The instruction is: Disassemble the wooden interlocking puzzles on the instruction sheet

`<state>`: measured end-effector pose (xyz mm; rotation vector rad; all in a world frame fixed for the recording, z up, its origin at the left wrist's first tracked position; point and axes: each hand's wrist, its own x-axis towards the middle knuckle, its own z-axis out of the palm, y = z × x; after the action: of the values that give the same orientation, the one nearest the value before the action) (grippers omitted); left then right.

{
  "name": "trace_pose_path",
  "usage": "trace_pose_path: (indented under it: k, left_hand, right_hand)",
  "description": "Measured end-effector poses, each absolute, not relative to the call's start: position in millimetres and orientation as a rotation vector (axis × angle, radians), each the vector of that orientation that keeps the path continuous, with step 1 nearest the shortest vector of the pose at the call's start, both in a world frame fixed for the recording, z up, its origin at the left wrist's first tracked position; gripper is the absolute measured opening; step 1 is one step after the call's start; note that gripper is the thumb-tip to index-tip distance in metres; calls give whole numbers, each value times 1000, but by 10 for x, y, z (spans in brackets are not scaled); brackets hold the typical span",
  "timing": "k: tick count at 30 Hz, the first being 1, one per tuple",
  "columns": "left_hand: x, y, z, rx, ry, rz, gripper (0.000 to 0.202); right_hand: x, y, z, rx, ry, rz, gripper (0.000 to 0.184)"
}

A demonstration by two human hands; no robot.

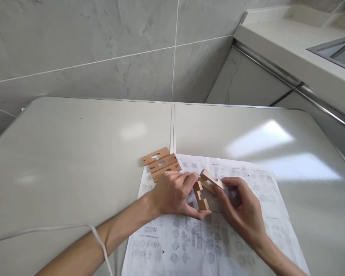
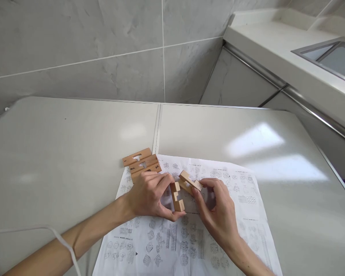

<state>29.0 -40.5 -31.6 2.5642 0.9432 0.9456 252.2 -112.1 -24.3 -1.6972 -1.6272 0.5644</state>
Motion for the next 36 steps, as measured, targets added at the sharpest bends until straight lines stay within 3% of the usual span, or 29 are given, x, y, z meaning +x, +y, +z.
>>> trace_pose_path:
  k: [27, 36]
  left_hand:
    - [284, -402, -311, 2604, 960, 874, 56]
    - [287, -412, -318, 2616, 974, 837, 56]
  right_hand:
    - [2495, -1154, -216, -1661, -1604, 661, 16]
    - [2506, -1122, -221, -1618, -1776, 500, 21]
